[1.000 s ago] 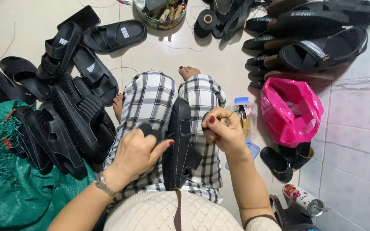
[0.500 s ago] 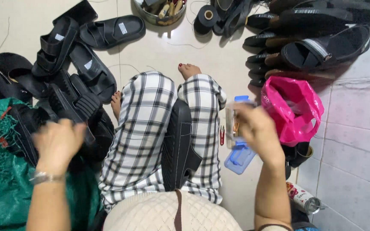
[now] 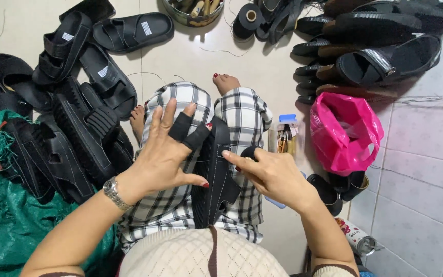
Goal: Hand-stitching the sole of a black shoe using a needle and thread while sitting on the floor.
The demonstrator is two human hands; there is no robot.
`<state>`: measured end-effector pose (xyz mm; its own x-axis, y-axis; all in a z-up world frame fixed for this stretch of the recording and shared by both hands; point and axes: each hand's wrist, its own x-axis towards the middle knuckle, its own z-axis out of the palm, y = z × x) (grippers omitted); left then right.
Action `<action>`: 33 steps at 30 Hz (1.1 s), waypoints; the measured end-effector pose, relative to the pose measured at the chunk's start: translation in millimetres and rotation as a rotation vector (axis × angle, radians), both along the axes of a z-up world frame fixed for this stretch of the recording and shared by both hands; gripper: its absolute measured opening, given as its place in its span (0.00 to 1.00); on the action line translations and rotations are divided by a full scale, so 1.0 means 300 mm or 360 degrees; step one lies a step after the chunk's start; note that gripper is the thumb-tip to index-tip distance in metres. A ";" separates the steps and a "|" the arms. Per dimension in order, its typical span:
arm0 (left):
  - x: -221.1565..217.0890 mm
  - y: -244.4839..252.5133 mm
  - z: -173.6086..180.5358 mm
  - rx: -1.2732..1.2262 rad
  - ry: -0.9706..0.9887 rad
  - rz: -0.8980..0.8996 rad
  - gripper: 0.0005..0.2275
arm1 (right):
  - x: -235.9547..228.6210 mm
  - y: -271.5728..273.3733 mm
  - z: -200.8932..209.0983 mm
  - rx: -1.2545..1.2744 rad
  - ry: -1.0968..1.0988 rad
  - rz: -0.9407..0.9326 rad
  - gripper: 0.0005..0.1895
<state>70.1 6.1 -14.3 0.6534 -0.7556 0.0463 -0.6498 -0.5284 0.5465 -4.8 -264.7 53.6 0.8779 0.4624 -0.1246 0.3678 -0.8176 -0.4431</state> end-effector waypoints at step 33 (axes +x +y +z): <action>-0.187 0.054 0.006 -0.1215 0.1011 0.0427 0.06 | 0.018 0.130 0.014 -0.0409 -0.0275 -0.0059 0.04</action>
<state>13.9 22.3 -12.4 0.8679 -0.4951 0.0398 -0.0351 0.0189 0.9992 0.6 -225.7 57.7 0.9120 0.4022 -0.0806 0.3873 -0.9090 -0.1538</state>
